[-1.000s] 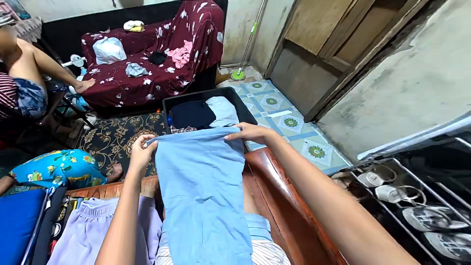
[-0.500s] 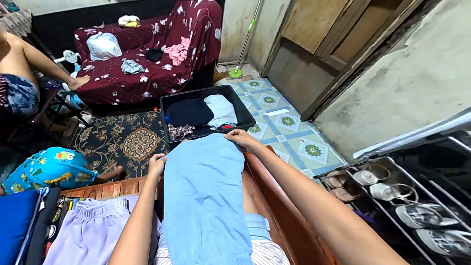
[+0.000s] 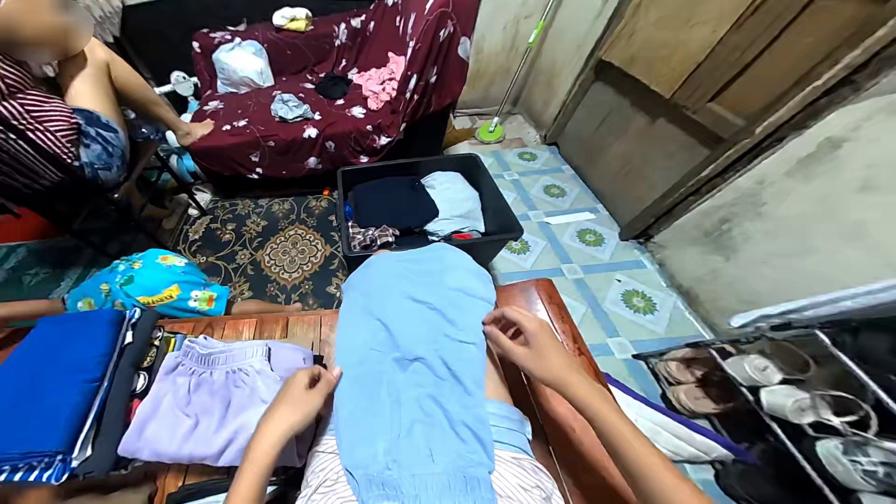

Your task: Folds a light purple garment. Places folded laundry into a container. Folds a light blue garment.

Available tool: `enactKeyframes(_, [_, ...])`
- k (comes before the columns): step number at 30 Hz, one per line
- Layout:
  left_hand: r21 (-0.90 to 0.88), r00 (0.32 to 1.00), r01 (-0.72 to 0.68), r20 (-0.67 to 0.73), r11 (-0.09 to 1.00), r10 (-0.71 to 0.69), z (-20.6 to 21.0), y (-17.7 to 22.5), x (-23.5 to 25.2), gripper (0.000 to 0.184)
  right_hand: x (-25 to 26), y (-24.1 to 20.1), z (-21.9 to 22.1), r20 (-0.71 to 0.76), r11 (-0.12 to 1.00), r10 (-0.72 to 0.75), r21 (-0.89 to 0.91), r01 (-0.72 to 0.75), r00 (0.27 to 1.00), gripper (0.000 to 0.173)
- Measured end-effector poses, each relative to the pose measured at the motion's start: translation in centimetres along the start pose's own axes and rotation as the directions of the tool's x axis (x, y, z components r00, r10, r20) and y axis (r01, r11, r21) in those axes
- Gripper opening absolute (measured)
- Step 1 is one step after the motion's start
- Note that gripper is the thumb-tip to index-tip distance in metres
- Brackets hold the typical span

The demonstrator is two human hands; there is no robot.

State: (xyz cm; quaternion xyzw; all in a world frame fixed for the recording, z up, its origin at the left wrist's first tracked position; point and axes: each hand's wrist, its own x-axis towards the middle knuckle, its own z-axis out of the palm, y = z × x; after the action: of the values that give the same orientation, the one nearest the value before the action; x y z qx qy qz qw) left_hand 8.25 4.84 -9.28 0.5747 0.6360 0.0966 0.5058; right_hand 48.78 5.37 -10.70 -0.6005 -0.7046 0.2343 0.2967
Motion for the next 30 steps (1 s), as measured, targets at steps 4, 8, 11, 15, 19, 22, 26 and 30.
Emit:
enactKeyframes(4, [-0.051, 0.988, -0.065, -0.143, 0.997, 0.058, 2.2, -1.3, -1.7, 0.031, -3.0, -1.7, 1.4, 0.076, 0.996, -0.086, 0.004, 0.086, 0.993, 0.027])
enactKeyframes(8, [0.041, 0.959, -0.064, -0.273, 0.997, 0.072, 2.5, -0.9, -2.0, 0.025, -5.8, -6.3, 2.8, 0.147, 0.965, -0.261, 0.074, 0.253, 0.954, 0.031])
enactKeyframes(11, [0.291, 0.89, -0.014, -0.432, 0.957, 0.145, 3.4, 0.7, -3.5, 0.027, -8.0, -8.8, 3.1, 0.327, 0.928, -0.371, 0.171, 0.332, 0.869, 0.042])
enactKeyframes(15, [0.346, 0.784, -0.045, -0.569, 0.937, 0.248, 4.7, 0.3, -3.8, 0.025, -9.6, -9.0, 3.6, 0.476, 0.939, -0.342, 0.141, 0.313, 0.81, 0.051])
enactKeyframes(19, [0.044, 0.847, -0.14, -0.511, 0.989, 0.143, 4.8, -0.7, -2.9, 0.027, -10.3, -9.2, 3.5, 0.506, 0.945, -0.321, 0.11, 0.309, 0.801, 0.057])
enactKeyframes(22, [-0.176, 0.923, -0.14, -0.379, 0.974, 0.064, 4.8, -1.2, -2.7, 0.028, -11.0, -9.9, 3.7, 0.481, 0.953, -0.297, 0.094, 0.288, 0.825, 0.051])
enactKeyframes(26, [-0.291, 0.981, -0.079, -0.195, 0.953, 0.022, 4.6, -1.2, -3.9, 0.024, -11.7, -10.8, 3.6, 0.452, 0.955, -0.281, 0.05, 0.291, 0.847, 0.048])
enactKeyframes(30, [-0.292, 0.982, -0.079, -0.188, 0.953, 0.024, 4.1, -1.5, -4.9, 0.018, -12.1, -10.6, 3.9, 0.403, 0.956, -0.288, 0.065, 0.287, 0.869, 0.048])
